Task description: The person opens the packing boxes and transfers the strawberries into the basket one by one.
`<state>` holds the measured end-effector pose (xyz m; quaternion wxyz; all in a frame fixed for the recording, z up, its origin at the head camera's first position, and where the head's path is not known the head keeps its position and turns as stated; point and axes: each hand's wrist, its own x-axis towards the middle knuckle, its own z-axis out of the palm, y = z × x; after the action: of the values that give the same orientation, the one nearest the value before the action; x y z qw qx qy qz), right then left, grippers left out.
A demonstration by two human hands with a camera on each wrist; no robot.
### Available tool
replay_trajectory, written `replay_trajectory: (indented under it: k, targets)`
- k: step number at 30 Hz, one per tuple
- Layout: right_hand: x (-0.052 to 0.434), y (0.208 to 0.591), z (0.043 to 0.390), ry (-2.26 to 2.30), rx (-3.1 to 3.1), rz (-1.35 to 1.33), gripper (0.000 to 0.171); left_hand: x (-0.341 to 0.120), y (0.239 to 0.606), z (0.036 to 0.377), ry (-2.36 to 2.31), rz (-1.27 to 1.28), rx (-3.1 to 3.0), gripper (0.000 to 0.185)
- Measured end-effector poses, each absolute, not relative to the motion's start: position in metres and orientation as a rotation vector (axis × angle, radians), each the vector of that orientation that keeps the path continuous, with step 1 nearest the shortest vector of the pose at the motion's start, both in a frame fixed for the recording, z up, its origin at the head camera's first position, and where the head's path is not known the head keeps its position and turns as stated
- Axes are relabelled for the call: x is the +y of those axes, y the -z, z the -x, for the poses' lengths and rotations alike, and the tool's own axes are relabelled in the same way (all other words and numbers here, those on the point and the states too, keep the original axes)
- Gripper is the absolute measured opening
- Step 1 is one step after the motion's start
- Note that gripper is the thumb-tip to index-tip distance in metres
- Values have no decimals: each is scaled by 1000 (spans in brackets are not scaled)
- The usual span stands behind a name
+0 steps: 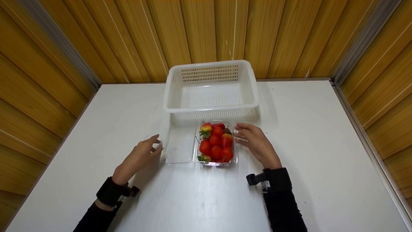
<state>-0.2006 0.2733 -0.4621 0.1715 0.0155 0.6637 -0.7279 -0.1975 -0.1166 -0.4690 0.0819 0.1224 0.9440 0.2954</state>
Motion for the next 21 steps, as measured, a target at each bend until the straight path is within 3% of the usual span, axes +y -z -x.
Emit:
replay_trajectory:
  k: [7, 14, 21]
  targets:
    - [281, 462, 198, 2095, 1877, -49, 57, -100, 450, 224, -958, -307, 2918, 59]
    - [279, 461, 194, 2058, 1938, 33, 47, -83, 449, 273, -1548, -89, 2709, 56]
    - [274, 448, 184, 1865, 2208, 164, 50, -75, 454, 304, -2012, 64, 2442, 56]
